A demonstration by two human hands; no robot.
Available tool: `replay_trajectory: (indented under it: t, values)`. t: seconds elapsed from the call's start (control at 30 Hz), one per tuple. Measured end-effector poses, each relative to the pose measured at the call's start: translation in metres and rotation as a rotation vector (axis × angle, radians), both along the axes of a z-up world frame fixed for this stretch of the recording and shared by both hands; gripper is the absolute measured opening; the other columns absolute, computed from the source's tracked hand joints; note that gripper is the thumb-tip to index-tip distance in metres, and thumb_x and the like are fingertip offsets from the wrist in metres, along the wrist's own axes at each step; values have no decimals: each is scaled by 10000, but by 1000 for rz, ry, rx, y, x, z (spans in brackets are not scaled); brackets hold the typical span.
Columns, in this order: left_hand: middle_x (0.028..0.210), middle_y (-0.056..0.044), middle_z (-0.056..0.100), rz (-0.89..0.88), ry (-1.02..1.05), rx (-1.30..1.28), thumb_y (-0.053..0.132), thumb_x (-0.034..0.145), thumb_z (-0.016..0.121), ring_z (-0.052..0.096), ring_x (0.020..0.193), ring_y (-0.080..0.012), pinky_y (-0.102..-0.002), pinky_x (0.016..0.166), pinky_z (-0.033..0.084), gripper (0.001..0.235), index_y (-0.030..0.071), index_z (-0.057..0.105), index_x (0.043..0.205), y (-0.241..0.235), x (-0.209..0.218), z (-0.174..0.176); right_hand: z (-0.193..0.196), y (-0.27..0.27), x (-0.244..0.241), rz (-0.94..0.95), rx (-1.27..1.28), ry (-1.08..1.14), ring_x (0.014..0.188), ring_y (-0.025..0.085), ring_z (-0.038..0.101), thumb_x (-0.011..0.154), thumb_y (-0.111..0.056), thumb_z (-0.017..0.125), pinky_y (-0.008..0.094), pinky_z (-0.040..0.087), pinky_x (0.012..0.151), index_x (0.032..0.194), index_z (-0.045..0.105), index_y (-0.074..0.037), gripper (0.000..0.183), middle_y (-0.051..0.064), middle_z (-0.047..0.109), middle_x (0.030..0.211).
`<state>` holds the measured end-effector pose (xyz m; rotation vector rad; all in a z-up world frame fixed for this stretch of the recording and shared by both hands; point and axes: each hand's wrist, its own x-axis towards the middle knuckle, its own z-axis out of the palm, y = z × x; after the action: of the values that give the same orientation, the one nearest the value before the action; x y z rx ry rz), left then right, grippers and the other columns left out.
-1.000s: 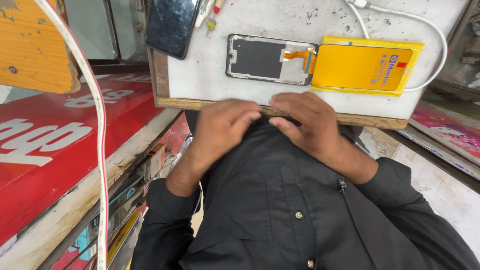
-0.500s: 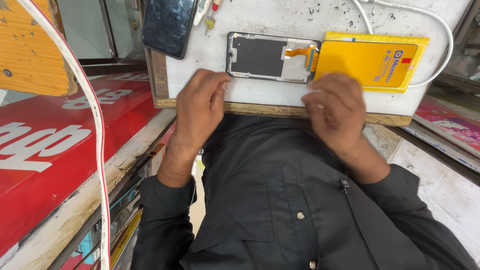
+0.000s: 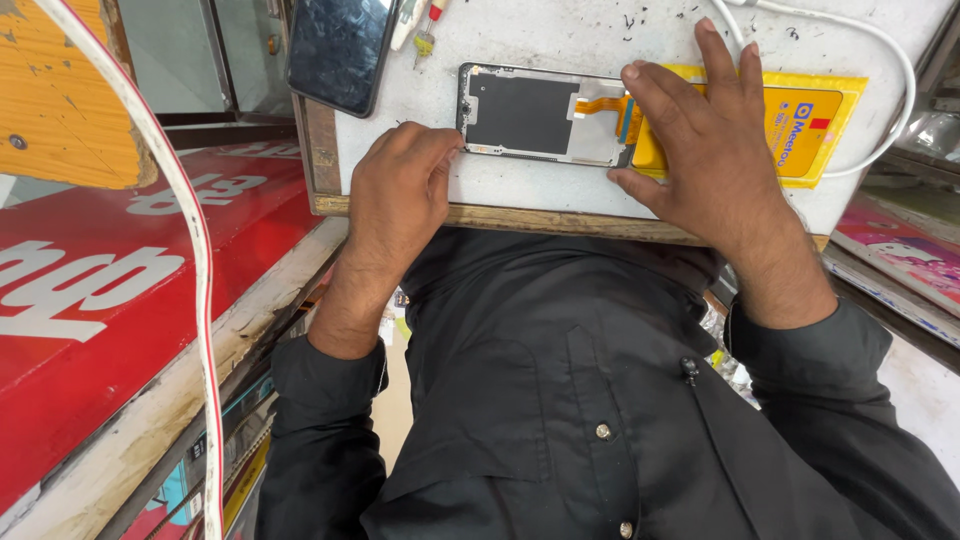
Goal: The person handles a smartphone and a screen replacement part, repeatedly wiping the screen and edges with a cloth. The person also wipes the work surface and the replacement part. The phone remains disassembled on the table at the end.
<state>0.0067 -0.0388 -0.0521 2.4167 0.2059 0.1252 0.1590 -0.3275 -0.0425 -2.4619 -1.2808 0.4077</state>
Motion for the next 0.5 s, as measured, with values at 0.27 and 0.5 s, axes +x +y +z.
replay_trajectory:
  t: [0.27,0.5]
  values:
    - [968,-50,614,-63,-7,32,50,961,721,664,895,-216,-336,746,572,137,84,748,1091,-2,8,0,3,2,-1,-64,6,25,1580,418,303,820,-307,922,695,122,1283,1560,478,-161,875,70,609,1534]
    - [973,-33,575,-193,-57,195,15,888,726,599,882,-222,-331,644,530,209,143,778,1046,-29,27,-3,6,5,0,-65,-4,14,1554,414,331,820,-323,915,686,116,1277,1510,522,-140,815,64,626,1507]
